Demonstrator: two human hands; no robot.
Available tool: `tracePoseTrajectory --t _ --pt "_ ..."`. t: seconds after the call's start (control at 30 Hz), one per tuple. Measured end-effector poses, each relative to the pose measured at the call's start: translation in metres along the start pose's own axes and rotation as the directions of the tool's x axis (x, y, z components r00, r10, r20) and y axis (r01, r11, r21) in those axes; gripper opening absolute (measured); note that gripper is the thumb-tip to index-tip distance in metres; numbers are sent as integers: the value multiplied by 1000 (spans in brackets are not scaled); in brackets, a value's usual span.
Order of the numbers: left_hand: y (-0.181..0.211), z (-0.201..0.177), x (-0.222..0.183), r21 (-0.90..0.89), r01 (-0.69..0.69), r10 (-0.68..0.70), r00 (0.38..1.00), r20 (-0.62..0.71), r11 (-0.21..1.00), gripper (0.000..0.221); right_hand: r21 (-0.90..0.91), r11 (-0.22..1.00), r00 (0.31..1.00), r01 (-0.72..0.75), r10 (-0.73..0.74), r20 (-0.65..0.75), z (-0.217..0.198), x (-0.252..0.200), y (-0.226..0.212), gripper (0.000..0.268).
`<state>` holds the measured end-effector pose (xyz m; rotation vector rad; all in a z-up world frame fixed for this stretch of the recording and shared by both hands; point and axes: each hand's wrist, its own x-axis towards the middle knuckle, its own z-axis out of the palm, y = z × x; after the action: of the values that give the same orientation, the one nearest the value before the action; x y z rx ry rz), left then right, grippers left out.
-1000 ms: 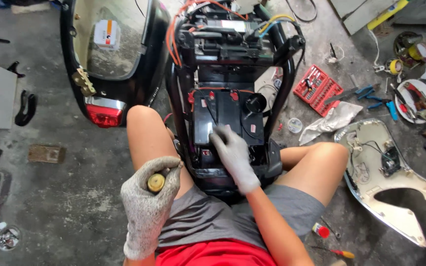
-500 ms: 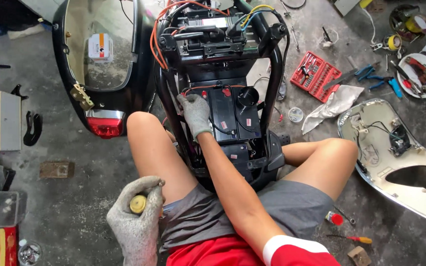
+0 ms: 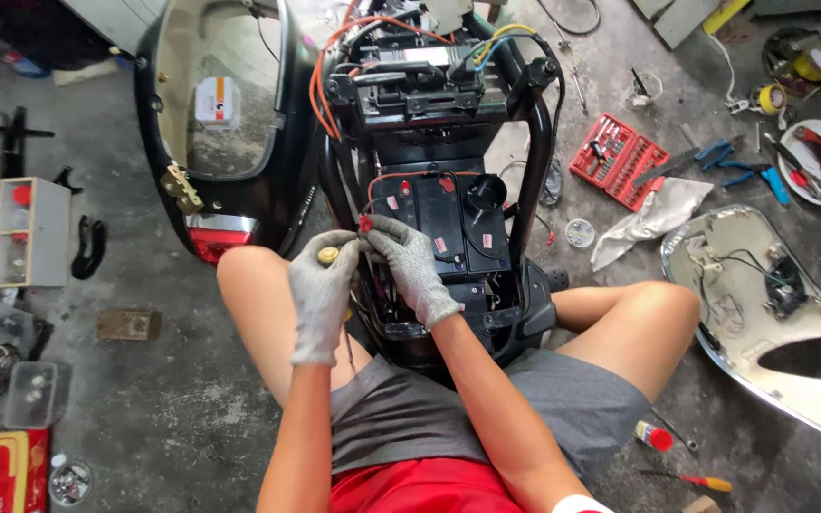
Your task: The person sits on the floor of a repair workshop in front of a scooter with its body panels removed and works on the battery compartment. They use a screwdriver to loosen and tighten the battery terminal bolts, reposition the battery, and connect the terminal wires by hand.
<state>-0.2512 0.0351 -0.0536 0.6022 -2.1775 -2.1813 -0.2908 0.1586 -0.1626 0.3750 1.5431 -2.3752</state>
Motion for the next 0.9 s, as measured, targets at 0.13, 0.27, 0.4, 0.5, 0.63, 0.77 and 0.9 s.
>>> tracePoseTrajectory --t 0.13,0.27,0.4,0.5,0.63,0.77,0.9 --pt "-26 1 27 17 28 -28 999 15 999 16 17 1000 1000 -8 8 16 3 -4 -3 31" --pt "-26 0 31 169 -113 112 994 13 979 14 40 999 999 -32 32 4 8 -7 -8 31" --pt "-30 3 29 280 -254 252 967 43 926 15 13 1000 1000 -22 22 -5 8 -6 -6 31" --pt "-29 6 27 330 -332 334 941 53 884 15 7 1000 1000 -17 17 -3 8 -9 -9 32" --pt "-31 11 27 379 -350 368 929 27 857 17 -20 999 999 -35 35 -4 12 -19 -27 33" --pt "-39 12 31 435 -402 450 893 -7 806 17 -22 998 998 -61 61 -10 12 -18 -26 34" --pt "-37 12 32 445 -315 374 926 -48 838 17 -18 999 999 -35 35 -2 12 -13 -18 35"
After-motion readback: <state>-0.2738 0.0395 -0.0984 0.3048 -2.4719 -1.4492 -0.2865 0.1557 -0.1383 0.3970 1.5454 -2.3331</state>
